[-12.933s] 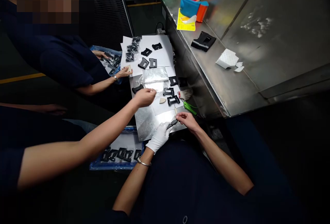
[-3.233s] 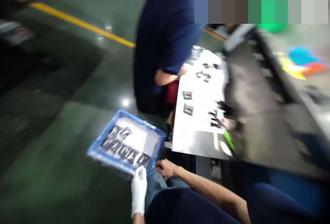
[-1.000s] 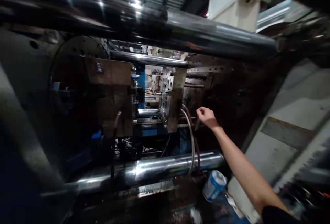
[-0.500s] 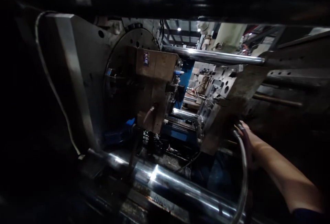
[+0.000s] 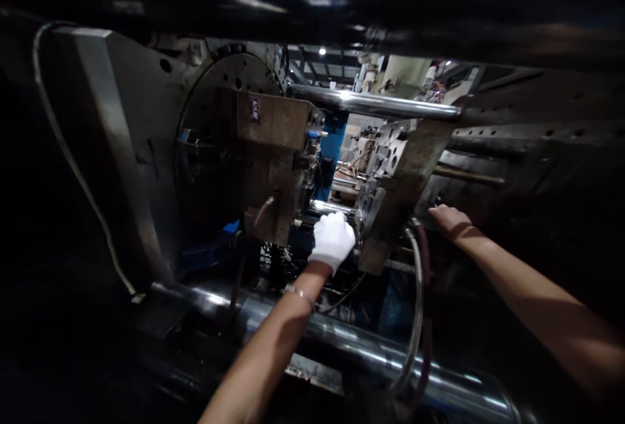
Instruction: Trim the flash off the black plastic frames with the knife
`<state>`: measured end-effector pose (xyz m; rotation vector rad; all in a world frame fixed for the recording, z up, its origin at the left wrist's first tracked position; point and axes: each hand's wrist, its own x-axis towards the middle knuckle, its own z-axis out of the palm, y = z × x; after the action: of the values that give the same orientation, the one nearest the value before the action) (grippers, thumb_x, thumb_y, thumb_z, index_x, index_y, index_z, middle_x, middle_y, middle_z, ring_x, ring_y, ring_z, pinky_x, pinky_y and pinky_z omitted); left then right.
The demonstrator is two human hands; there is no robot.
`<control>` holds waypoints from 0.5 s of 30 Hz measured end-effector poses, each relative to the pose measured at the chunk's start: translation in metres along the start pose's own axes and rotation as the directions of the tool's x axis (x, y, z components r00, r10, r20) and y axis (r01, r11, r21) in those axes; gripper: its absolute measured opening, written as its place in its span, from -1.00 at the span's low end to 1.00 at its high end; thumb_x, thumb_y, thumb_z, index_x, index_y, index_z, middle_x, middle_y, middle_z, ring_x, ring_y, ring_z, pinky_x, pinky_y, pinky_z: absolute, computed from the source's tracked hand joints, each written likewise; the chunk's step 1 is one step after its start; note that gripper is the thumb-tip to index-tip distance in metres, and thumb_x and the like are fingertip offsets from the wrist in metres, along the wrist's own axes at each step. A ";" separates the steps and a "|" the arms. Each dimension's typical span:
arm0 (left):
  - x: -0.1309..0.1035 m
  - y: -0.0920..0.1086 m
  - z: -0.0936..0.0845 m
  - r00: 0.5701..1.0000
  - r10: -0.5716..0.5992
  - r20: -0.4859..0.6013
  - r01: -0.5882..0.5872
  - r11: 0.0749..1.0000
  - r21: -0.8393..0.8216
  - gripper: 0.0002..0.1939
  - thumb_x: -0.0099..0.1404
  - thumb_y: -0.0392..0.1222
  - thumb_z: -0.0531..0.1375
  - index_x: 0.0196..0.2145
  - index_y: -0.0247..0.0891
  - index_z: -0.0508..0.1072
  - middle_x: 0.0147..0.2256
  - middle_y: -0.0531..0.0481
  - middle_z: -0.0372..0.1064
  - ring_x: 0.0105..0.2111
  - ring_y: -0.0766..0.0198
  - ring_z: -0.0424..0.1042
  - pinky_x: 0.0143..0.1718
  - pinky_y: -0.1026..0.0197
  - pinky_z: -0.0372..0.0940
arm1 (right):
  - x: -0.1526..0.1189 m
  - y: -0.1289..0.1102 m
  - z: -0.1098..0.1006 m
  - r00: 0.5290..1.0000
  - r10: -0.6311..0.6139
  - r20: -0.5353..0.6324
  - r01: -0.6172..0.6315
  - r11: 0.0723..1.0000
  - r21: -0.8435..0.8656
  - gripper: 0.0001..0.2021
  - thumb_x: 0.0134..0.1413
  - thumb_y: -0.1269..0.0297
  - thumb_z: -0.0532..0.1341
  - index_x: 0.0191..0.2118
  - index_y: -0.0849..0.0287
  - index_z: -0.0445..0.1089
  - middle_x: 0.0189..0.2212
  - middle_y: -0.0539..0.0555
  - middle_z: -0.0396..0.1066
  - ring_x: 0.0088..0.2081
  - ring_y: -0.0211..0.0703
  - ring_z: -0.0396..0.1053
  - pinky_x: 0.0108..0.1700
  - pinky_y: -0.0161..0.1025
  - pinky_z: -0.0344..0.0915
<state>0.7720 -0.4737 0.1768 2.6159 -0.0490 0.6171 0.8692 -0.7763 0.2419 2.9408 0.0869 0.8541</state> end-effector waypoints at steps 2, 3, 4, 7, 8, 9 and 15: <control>0.054 0.004 0.004 0.999 0.025 0.028 -0.027 0.998 0.061 -0.74 0.34 -0.31 0.16 -0.07 -0.50 0.51 -0.05 -0.40 0.46 0.04 -0.07 0.43 0.06 -0.01 0.32 | 0.006 -0.008 -0.002 0.993 -0.032 0.116 0.037 0.998 -0.041 -0.82 0.16 0.62 0.24 -0.34 0.33 0.59 -0.29 0.38 0.55 -0.32 -0.15 0.55 -0.31 -0.23 0.15; 0.074 0.002 0.006 0.999 0.032 0.033 -0.035 0.995 0.092 -0.74 0.31 -0.33 0.21 -0.07 -0.52 0.51 -0.03 -0.43 0.44 0.08 -0.08 0.40 0.07 0.01 0.30 | 0.008 -0.012 -0.001 0.986 -0.041 0.162 0.051 0.997 -0.061 -0.80 0.22 0.61 0.20 -0.26 0.33 0.60 -0.21 0.41 0.55 -0.25 -0.11 0.57 -0.28 -0.24 0.18; 0.091 -0.001 0.008 0.999 0.022 0.032 -0.026 0.992 0.124 -0.74 0.30 -0.34 0.23 -0.08 -0.54 0.50 -0.01 -0.46 0.42 0.09 -0.09 0.38 0.05 0.03 0.31 | 0.010 -0.016 0.000 0.980 -0.045 0.192 0.060 0.995 -0.077 -0.76 0.27 0.60 0.16 -0.20 0.33 0.60 -0.16 0.43 0.54 -0.18 -0.08 0.57 -0.23 -0.24 0.21; 0.121 -0.020 0.020 1.000 -0.025 0.006 0.023 0.976 0.218 -0.71 0.35 -0.30 0.23 -0.01 -0.52 0.47 0.07 -0.42 0.36 0.10 -0.06 0.36 0.04 0.02 0.32 | 0.010 -0.020 0.004 0.963 -0.036 0.267 0.069 0.991 -0.117 -0.71 0.31 0.58 0.09 -0.11 0.31 0.58 -0.10 0.42 0.52 -0.08 -0.03 0.57 -0.11 -0.24 0.28; 0.126 -0.027 0.024 0.999 -0.040 -0.008 0.041 0.968 0.246 -0.69 0.38 -0.25 0.22 0.02 -0.49 0.45 0.11 -0.38 0.34 0.11 -0.04 0.35 0.05 0.01 0.33 | 0.008 -0.019 0.004 0.957 -0.028 0.288 0.068 0.989 -0.128 -0.71 0.30 0.58 0.10 -0.11 0.30 0.57 -0.10 0.40 0.52 -0.07 -0.02 0.57 -0.08 -0.24 0.30; 0.131 -0.032 0.029 0.998 -0.053 -0.023 0.057 0.961 0.272 -0.67 0.40 -0.20 0.21 0.05 -0.44 0.43 0.14 -0.33 0.32 0.12 -0.02 0.34 0.06 -0.01 0.33 | 0.007 -0.017 0.004 0.952 -0.020 0.305 0.065 0.988 -0.138 -0.72 0.28 0.58 0.12 -0.10 0.28 0.57 -0.11 0.39 0.52 -0.07 -0.01 0.57 -0.05 -0.22 0.32; 0.155 -0.048 0.045 0.994 -0.074 -0.086 0.100 0.930 0.354 -0.64 0.46 -0.09 0.16 0.09 -0.36 0.40 0.12 -0.24 0.33 0.12 0.01 0.33 0.16 -0.10 0.24 | 0.005 -0.016 -0.007 0.941 -0.001 0.339 0.058 0.985 -0.160 -0.70 0.31 0.49 0.12 0.05 0.28 0.52 -0.01 0.43 0.50 0.06 0.05 0.53 0.06 -0.20 0.36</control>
<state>0.9369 -0.4395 0.1881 2.9218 0.2224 0.7467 0.8691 -0.7598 0.2488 2.8663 0.0352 0.3230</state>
